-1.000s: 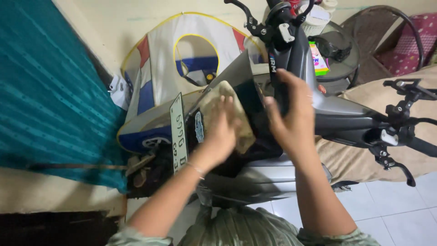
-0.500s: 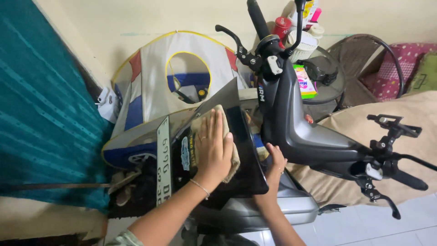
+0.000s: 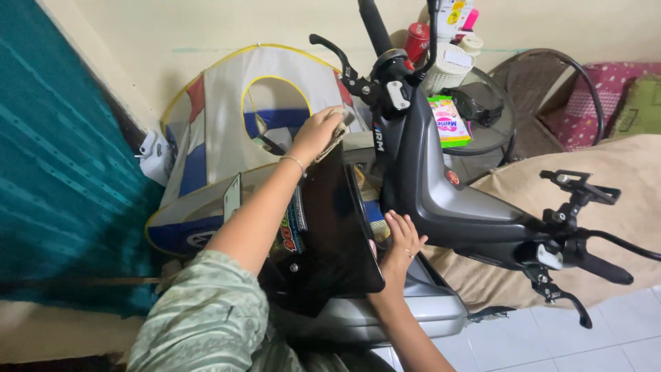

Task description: Wiping down the front of a motorcycle and a nearby door using a cleaning cloth.

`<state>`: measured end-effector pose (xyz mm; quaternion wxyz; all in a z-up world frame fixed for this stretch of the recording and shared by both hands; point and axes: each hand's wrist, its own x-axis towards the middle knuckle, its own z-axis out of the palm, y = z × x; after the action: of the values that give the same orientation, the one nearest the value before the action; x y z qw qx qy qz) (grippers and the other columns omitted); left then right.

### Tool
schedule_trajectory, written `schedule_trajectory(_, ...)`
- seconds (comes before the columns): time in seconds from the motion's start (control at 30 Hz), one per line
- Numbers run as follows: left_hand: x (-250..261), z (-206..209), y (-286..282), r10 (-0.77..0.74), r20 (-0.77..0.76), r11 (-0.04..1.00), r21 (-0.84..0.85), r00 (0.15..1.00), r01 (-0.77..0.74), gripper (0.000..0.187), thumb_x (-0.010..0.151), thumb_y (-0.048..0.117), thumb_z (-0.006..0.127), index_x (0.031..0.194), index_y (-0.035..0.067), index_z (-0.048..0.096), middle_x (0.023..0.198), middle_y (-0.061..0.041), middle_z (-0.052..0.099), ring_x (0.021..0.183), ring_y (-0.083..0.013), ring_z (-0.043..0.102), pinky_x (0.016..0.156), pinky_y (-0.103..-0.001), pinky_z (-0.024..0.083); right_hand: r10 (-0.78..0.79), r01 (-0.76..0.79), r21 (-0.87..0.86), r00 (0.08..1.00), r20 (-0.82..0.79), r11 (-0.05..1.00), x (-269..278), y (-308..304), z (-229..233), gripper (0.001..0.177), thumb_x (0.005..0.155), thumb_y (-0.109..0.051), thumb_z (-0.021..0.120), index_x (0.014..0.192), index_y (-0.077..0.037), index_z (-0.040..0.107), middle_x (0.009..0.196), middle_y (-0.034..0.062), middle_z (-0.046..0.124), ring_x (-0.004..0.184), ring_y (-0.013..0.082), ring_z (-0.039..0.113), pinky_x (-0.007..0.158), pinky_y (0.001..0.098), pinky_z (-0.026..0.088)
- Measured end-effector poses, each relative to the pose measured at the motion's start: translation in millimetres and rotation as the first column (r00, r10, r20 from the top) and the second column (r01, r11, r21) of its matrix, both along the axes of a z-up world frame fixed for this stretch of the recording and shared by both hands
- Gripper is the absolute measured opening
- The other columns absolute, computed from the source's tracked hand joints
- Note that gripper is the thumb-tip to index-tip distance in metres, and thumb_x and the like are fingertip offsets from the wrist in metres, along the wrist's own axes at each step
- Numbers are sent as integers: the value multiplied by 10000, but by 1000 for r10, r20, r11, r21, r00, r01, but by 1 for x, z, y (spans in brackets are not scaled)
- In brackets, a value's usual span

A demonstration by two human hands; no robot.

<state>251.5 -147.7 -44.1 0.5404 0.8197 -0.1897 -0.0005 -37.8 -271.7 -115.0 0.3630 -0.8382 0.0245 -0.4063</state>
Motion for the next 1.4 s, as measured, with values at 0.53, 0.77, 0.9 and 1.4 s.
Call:
schedule_trajectory(0.53,-242,29,75,-260,359,964,151,896,220,596,1003,153,415,1593,71,417,1696,-190,306,1598,-409,214,1304,-468,146,-70,70,-3,997,26,998,0,-1,6,587,998,-363,622,1506,-110,473,1545,99,498,1536,333,337,1275,617,29)
schedule_trajectory(0.77,-270,31,53,-76,556,957,275,828,-97,760,957,438,610,1601,183,298,1673,-208,234,1519,-475,228,1183,-604,210,-195,191,59,977,84,980,-3,-3,2,604,1052,-394,583,1541,-81,418,1553,143,477,1540,349,319,1276,582,26)
schedule_trajectory(0.9,-240,13,35,63,630,919,265,774,-291,699,1004,333,585,1640,219,318,1713,-135,293,1580,-421,265,1267,-560,220,-213,207,76,973,86,975,-3,-3,6,595,1071,-394,571,1557,-94,402,1566,142,464,1534,340,315,1291,567,98)
schedule_trajectory(1.4,-258,19,23,3,694,998,42,720,-45,526,1020,190,550,1541,151,486,1645,-122,444,1568,-321,376,1319,-478,309,-296,295,-24,954,-43,955,-2,5,13,622,1011,-440,585,1524,-110,463,1564,122,458,1525,351,309,1247,633,21)
